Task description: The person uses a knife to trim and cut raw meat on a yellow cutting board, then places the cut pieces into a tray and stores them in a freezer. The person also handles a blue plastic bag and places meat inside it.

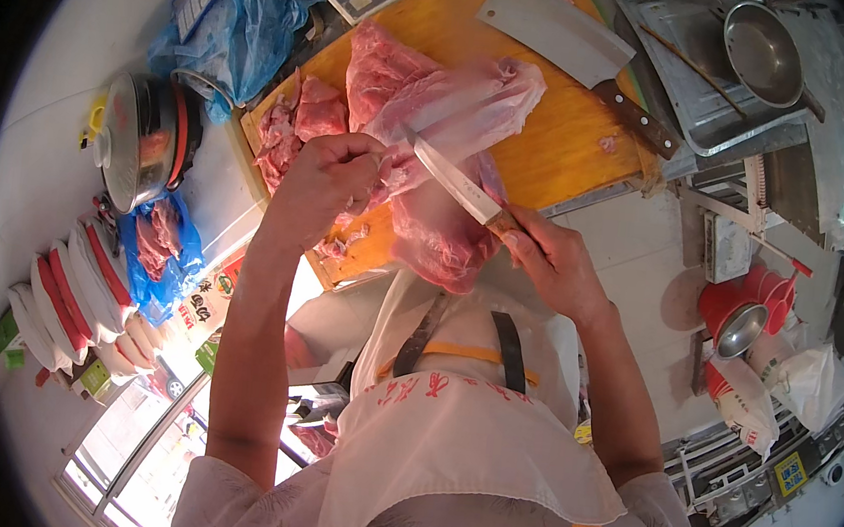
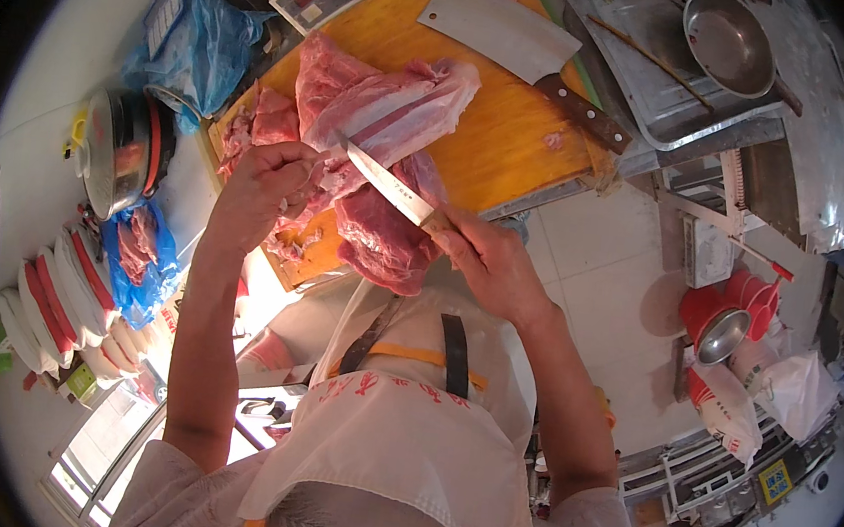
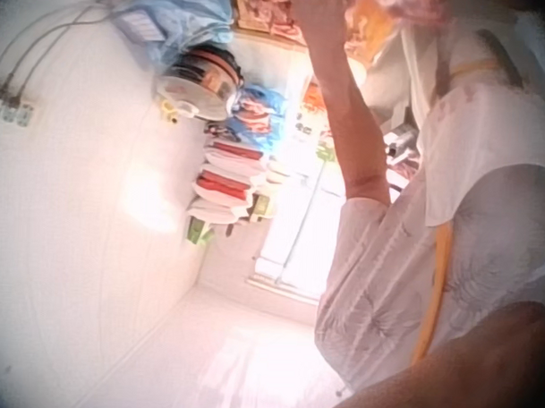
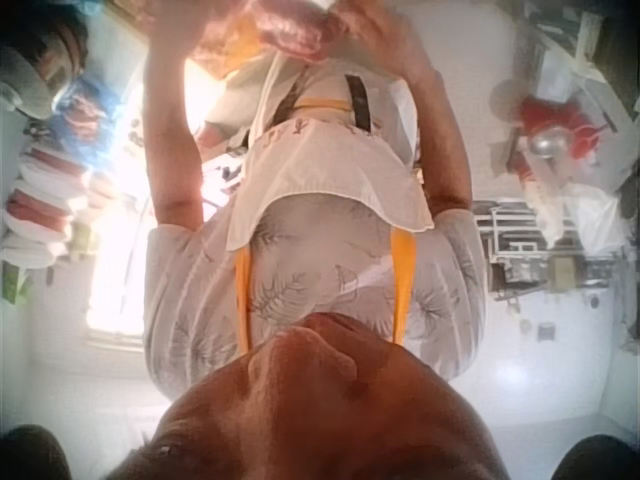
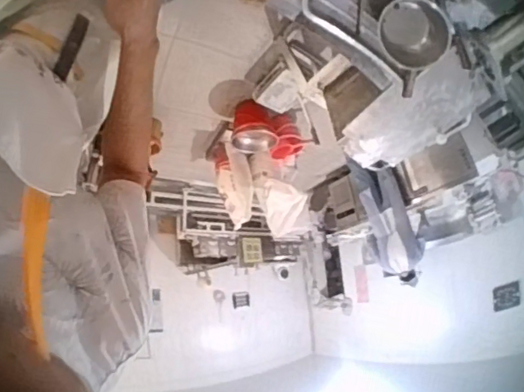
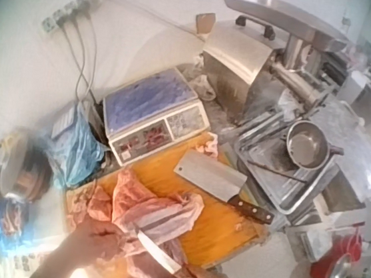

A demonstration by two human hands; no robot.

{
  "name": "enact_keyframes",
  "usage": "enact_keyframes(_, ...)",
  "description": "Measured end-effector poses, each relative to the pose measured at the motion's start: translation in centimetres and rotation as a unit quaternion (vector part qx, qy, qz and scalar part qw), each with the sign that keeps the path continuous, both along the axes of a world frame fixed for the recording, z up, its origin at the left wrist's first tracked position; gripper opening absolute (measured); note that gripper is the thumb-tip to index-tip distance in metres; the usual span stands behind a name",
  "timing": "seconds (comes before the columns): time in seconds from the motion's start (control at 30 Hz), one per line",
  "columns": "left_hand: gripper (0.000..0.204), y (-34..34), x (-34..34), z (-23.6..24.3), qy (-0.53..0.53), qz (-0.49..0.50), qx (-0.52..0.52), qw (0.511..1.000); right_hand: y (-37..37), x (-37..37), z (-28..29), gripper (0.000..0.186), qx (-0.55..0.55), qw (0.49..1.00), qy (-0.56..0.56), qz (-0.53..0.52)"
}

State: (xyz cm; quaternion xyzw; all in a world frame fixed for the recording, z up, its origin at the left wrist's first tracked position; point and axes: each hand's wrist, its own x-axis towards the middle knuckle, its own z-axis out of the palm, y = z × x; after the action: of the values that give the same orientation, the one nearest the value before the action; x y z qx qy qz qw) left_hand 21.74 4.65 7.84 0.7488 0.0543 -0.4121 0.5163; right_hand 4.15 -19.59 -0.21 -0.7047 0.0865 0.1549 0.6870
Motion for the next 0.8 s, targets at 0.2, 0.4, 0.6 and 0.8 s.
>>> enact_keyframes(0.2,0.012,0.6,-0.9,0.6,-0.006,-0.014,0.042,0.999,1.0,0.1,0.9,0.034,-0.030,1.000,-0.001,0.007)
enact_keyframes(0.4,0.015,2.9,-1.5,-0.5,0.011,-0.008,0.032,0.999,2.1,-0.5,1.0,0.036,-0.080,0.996,-0.023,0.025)
enact_keyframes(0.6,0.014,4.3,-2.0,-0.4,0.018,0.039,-0.017,0.999,3.9,0.8,0.8,0.034,-0.108,0.992,-0.064,0.025)
enact_keyframes(0.8,0.014,7.5,-1.8,0.3,0.008,0.103,-0.028,0.994,5.6,-1.1,0.9,0.032,-0.120,0.989,-0.083,-0.018)
